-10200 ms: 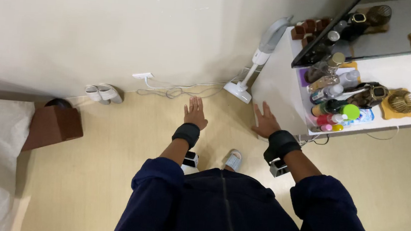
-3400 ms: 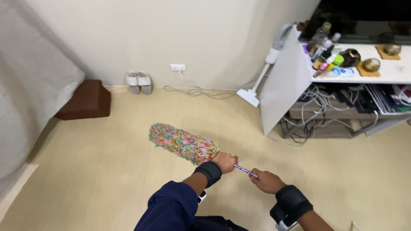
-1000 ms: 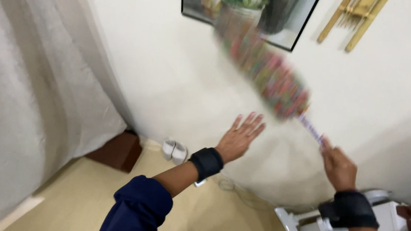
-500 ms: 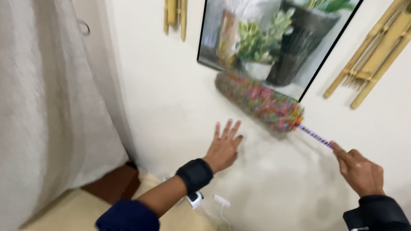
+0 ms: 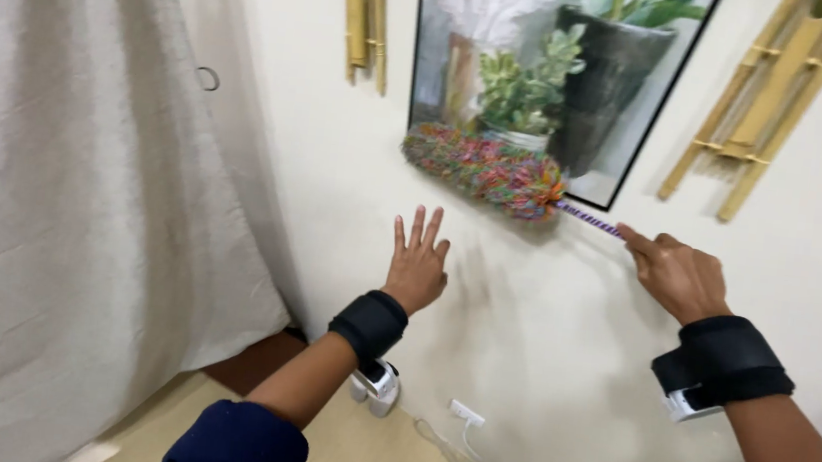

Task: The person uses a colorful feather duster to clean a wall, a framed picture, and a white cabinet. They then dust a small black shelf, a lamp, and a vase of artificial sunflowers, holding the flowers with one hand while dusting them with the other.

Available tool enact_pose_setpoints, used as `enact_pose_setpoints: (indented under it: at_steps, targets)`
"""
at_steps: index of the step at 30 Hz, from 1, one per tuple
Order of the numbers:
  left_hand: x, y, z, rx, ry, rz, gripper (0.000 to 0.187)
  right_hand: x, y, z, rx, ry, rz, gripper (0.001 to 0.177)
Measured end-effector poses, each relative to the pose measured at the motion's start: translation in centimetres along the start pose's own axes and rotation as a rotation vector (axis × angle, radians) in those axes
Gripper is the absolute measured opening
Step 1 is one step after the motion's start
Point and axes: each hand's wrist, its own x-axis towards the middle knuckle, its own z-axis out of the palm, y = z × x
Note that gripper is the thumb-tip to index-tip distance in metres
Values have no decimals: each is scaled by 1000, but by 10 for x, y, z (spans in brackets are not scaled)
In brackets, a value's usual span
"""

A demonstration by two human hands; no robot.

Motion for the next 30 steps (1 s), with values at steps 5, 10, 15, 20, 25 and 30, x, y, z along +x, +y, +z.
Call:
enact_pose_setpoints:
  at_steps: [5,10,15,20,25,30]
  targets:
    - [-32,-6,4,7,-163,-71,42,8,42,66,113,194,-3,33]
    - [-59,-33,18,59,-191,-113,38,27,35,56,59,182,-42,31]
    - [-67,-60,26,63,-193,-153,42,37,6,41,-180,121,-122,32]
    - [-56,-70,56,-9,-176,-163,49,75,-47,19,45,294,-164,30]
    - [-50,-74,64,-67,-202,-164,47,125,-95,36,311,474,-231,29]
    - [-62,-93,91,-128,-283,-190,50,121,-112,106,355,468,-196,42]
